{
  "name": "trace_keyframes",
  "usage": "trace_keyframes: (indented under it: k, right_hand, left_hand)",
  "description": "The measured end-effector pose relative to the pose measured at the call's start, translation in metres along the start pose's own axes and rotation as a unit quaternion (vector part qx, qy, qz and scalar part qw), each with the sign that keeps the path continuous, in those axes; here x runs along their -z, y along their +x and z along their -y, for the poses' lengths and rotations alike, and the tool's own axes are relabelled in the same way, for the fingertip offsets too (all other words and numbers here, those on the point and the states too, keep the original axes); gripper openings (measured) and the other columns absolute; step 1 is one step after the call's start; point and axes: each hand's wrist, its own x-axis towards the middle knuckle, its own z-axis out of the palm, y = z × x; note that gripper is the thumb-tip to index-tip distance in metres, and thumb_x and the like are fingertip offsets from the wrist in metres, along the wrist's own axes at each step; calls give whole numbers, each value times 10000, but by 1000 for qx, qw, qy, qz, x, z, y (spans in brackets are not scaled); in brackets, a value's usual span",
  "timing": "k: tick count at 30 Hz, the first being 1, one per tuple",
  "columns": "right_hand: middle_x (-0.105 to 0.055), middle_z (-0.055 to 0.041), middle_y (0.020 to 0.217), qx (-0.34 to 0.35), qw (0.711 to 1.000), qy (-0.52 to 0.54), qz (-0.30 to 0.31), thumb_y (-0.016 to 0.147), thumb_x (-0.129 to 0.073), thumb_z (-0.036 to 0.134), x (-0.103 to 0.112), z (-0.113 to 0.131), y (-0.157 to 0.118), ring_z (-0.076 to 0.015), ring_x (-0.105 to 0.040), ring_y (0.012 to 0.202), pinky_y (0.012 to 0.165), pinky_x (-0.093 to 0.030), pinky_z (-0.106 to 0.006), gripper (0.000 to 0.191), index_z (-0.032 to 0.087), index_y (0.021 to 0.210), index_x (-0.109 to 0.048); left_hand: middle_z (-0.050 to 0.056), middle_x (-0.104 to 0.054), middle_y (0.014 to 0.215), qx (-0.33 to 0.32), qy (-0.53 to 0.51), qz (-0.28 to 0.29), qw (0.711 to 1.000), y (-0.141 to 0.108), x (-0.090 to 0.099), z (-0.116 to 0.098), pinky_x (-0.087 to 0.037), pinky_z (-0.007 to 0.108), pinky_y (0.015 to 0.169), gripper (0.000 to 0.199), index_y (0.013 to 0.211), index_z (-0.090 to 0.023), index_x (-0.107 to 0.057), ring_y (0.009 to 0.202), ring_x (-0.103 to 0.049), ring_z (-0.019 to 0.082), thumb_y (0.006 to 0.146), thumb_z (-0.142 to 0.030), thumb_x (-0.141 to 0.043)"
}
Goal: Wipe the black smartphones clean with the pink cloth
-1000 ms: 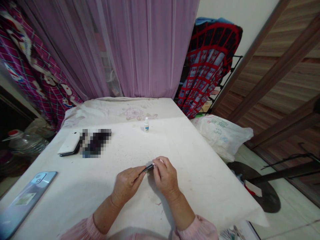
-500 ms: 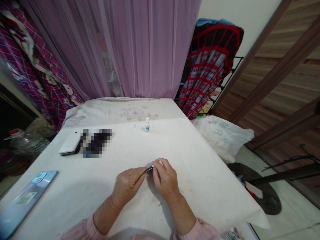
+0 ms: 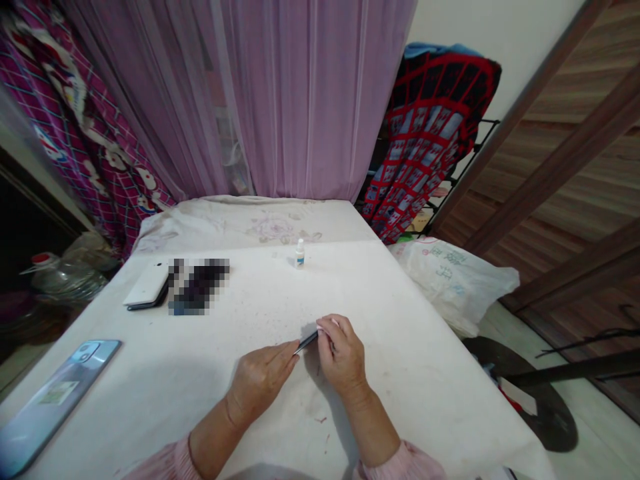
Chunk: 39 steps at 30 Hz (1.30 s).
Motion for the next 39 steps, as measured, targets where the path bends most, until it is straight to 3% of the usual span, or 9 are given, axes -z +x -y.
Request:
trace_keyframes:
  k: [10,17,22,26,30,35,39]
  right_hand:
    - [-623,-67,949,33,996,57,53,866,-499,115,-14,13,5,-160,-633,866,727,-551,-268,229,211,1009,-650]
    - [-640,-78,969,30,997,50,60,870,-507,130,-5,6,-5,-169,-647,878,752,-563,-290,235,217,1022,-664]
    - [-641,-79,957,1,999,32,29,881,-504,160,-15,-1,10,-174,-645,887,746,-561,-293,216,216,1002,-673]
    - [-639,-69,942,21,997,47,49,877,-490,155,-33,5,24,-167,-639,875,757,-556,-287,222,215,988,-673]
    - [-627,-73,980,40,994,59,79,874,-484,128,-41,10,27,-166,-627,906,778,-547,-289,245,213,1029,-653]
    - [-637,-68,962,26,997,63,46,876,-486,148,-44,3,36,-167,-637,905,780,-549,-289,231,220,998,-668]
    - [-643,-69,952,10,998,61,31,875,-487,167,-57,-13,49,-166,-642,887,764,-553,-288,214,204,965,-677]
  left_hand:
    - [86,-742,927,-44,20,11,999,-10,12,14,-612,265,634,202,1118,-98,-576,726,-714,160,950,-155,-479]
    - [78,-734,1013,-54,-35,36,997,-17,11,15,-613,271,750,230,1153,-147,-581,831,-715,154,939,-163,-497]
    - [47,-749,936,17,-38,18,999,-5,0,27,-603,238,695,233,1139,-176,-599,746,-720,140,965,-194,-447]
    - [52,-751,871,66,-8,7,998,4,-8,39,-582,219,645,246,1081,-175,-626,683,-714,140,985,-240,-410]
    - [71,-745,894,46,13,26,999,8,-6,45,-580,241,632,242,1095,-150,-604,698,-713,157,992,-228,-400]
    - [70,-734,968,11,13,33,999,20,2,60,-579,256,725,217,1126,-158,-581,812,-711,158,985,-209,-425]
    - [61,-736,950,-1,29,36,999,28,-5,76,-577,240,699,211,1110,-165,-592,780,-711,148,978,-190,-429]
